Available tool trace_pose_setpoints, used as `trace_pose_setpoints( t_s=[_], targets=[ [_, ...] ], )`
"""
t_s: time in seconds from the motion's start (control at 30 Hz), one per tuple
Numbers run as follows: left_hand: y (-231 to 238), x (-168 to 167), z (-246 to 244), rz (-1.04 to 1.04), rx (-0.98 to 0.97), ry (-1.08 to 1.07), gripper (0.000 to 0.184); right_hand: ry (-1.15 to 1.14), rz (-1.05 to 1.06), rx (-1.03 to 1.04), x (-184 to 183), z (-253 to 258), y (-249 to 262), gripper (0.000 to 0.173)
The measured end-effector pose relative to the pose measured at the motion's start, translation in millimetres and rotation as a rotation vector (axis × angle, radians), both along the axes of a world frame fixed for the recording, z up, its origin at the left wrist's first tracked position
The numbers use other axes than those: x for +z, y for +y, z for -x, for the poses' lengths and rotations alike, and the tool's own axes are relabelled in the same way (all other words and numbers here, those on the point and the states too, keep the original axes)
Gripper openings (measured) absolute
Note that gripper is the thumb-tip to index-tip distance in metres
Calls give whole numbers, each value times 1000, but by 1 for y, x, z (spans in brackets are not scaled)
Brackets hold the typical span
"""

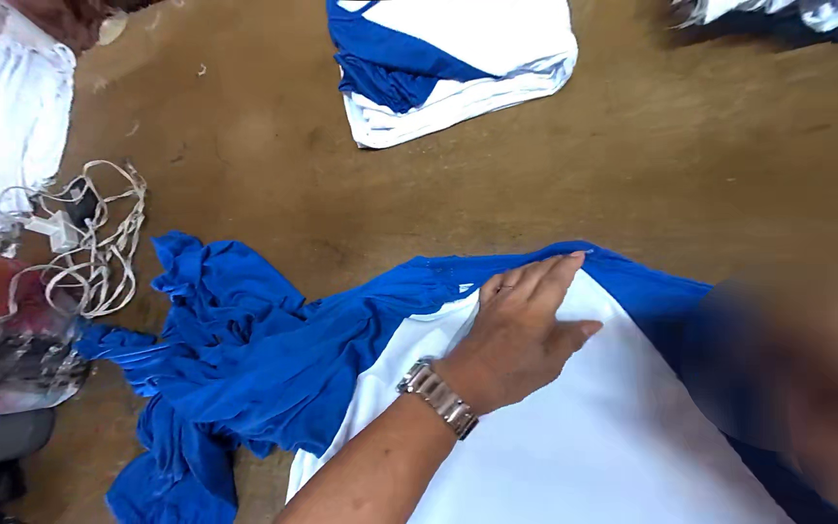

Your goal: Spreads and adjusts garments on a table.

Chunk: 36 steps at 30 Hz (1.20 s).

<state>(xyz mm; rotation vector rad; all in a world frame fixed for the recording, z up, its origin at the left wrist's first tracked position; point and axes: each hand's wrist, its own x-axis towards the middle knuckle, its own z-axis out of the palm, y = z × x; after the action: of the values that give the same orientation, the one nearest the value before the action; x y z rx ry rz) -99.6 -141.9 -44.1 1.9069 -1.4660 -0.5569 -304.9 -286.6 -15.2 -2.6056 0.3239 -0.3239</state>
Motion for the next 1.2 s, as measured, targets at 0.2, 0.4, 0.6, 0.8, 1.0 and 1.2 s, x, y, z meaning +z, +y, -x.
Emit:
trace_pose_setpoints(
  t_s=[0.2, 0.4, 0.6, 0.8, 1.0, 1.2],
  targets=[
    [121, 45, -72, 179, 266, -133, 39, -185, -150, 188, -68, -98, 80, 45],
    [279, 22, -157, -380, 369, -433, 72, -112, -62, 16, -68, -141, 92, 49],
    [301, 43, -160, -141, 372, -566, 32, -35, 27, -40, -77, -148, 93, 50],
    [334, 93, -253, -442, 888, -658, 53, 39, 144, -50, -79, -158, 101, 54],
    [344, 100, -174, -350, 587, -491, 56, 199, 127, -64, -67, -168, 100, 63],
    [371, 30, -186, -468, 572, -415, 87, 263, 98, -84, -63, -170, 95, 66]
  ],
)
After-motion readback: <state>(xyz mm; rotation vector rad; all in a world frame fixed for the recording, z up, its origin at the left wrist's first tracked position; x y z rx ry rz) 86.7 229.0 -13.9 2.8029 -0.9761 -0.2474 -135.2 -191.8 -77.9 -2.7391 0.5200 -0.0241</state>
